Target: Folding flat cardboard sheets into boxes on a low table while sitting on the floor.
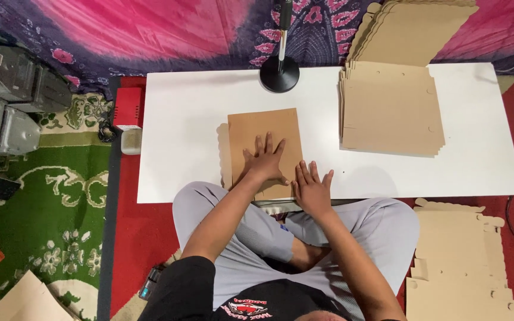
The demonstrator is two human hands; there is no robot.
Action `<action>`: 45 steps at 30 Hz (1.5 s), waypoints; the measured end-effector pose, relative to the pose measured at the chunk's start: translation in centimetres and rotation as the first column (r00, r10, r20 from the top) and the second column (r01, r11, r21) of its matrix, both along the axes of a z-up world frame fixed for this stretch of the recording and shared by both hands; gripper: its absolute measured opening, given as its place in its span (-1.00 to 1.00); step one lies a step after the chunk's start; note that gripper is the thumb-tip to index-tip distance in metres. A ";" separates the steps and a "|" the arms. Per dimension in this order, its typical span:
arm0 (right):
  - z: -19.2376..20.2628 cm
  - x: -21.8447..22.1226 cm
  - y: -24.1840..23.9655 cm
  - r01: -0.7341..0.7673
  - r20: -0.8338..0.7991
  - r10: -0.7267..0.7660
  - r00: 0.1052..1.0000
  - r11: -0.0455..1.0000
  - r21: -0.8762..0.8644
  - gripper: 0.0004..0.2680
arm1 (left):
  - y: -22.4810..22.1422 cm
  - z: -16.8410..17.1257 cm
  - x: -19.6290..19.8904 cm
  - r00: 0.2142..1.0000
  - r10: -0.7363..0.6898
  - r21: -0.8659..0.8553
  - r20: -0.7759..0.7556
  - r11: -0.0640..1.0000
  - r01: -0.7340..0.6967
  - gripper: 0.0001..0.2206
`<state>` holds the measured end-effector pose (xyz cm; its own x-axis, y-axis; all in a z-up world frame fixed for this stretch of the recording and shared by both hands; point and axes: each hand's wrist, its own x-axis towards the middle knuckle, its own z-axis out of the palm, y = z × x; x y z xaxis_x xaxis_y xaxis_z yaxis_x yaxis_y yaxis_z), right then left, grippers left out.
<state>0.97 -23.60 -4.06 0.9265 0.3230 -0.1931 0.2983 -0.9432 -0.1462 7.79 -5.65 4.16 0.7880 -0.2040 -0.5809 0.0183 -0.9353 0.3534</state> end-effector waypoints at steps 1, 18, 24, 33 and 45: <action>0.3 0.4 0.1 0.007 -0.022 -0.007 1.000 1.000 -0.008 -0.58 | 0.0 -0.2 0.2 1.000 -0.012 0.018 -0.011 1.000 0.012 0.22; 0.6 11.1 3.9 0.055 -0.031 -0.057 0.998 0.996 -0.068 -0.58 | 0.0 0.9 1.0 0.997 -0.013 0.010 -0.070 1.000 0.014 0.25; 0.5 8.7 2.8 0.034 -0.067 -0.041 0.997 0.994 -0.107 -0.56 | -0.1 0.3 0.9 0.999 -0.002 0.018 -0.052 1.000 0.003 0.26; 2.3 0.7 -0.8 -0.117 -0.061 0.106 0.993 0.971 -0.208 -0.56 | -0.1 0.7 0.5 0.999 0.006 0.014 -0.039 1.000 -0.005 0.25; 3.2 2.5 0.2 -0.053 -0.184 0.021 0.983 0.984 -0.170 -0.53 | -0.3 -0.6 0.9 0.999 -0.001 0.026 -0.033 1.000 0.002 0.25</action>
<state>3.45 -23.45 -0.85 0.8592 0.3032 -0.4121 0.3173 -0.9477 -0.0359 8.66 -5.96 3.59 0.7682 -0.1893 -0.6115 0.0284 -0.9443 0.3280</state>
